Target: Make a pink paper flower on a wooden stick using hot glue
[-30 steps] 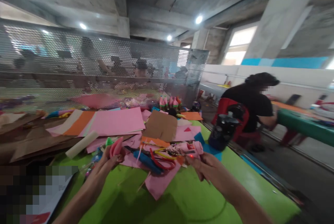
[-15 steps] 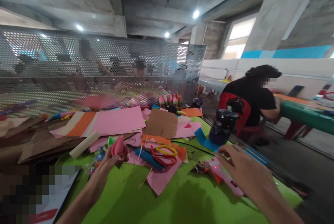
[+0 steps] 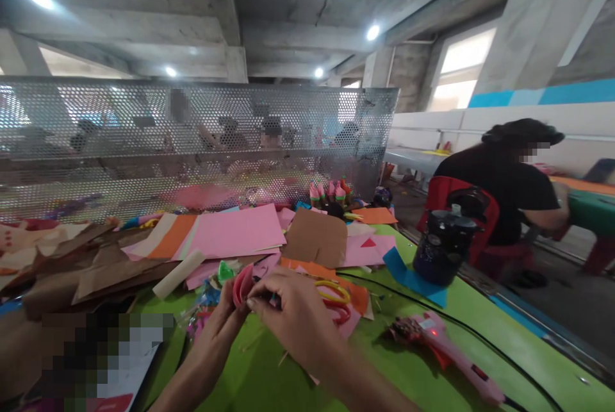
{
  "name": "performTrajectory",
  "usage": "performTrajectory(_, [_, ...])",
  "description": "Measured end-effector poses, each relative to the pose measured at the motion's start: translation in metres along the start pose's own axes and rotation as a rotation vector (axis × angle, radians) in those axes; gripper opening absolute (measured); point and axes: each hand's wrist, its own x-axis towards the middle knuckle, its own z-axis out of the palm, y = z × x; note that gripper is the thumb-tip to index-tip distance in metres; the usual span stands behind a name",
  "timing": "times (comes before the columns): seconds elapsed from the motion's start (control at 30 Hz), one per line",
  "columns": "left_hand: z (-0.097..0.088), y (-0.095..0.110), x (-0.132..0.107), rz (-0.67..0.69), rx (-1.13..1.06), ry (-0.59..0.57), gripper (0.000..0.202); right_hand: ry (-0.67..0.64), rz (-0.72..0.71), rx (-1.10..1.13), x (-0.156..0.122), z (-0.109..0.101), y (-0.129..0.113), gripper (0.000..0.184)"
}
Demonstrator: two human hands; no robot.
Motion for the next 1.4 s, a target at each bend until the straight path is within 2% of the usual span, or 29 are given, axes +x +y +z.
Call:
performTrajectory(0.17, [0.004, -0.003, 0.000, 0.078, 0.065, 0.031, 0.050, 0.046, 0.030, -0.058, 0.004, 0.011, 0.000, 0.007])
performTrajectory(0.4, [0.002, 0.002, -0.002, 0.159, 0.118, -0.015, 0.039, 0.062, -0.016, -0.139, 0.003, 0.012, -0.001, 0.015])
performTrajectory(0.5, [0.002, 0.003, -0.002, 0.147, 0.143, -0.032, 0.040, 0.065, -0.006, -0.155, 0.003, 0.011, 0.000, 0.018])
performTrajectory(0.67, [0.005, 0.004, -0.002, 0.123, 0.115, 0.060, 0.036, 0.097, 0.005, -0.160, 0.002, 0.014, -0.002, 0.022])
performTrajectory(0.83, [0.008, 0.002, -0.003, 0.130, 0.094, 0.114, 0.033, 0.133, -0.080, -0.179, -0.004, 0.019, 0.000, 0.021])
performTrajectory(0.93, [0.010, -0.002, -0.004, 0.134, 0.080, 0.122, 0.037, 0.209, -0.157, -0.237, -0.010, 0.022, 0.005, 0.018])
performTrajectory(1.07, [0.014, -0.008, -0.004, 0.131, 0.072, 0.190, 0.045, 0.317, -0.290, -0.303, -0.016, 0.023, 0.010, 0.018])
performTrajectory(1.13, [0.015, -0.009, -0.004, 0.132, 0.063, 0.182, 0.046, 0.362, -0.364, -0.335, -0.017, 0.022, 0.010, 0.020])
performTrajectory(1.27, [0.016, -0.012, -0.005, 0.148, 0.045, 0.147, 0.046, 0.385, -0.449, -0.383, -0.017, 0.018, 0.008, 0.024])
performTrajectory(1.4, [0.017, -0.019, -0.005, 0.090, 0.045, 0.163, 0.053, 0.373, -0.460, -0.373, -0.018, 0.015, 0.008, 0.022])
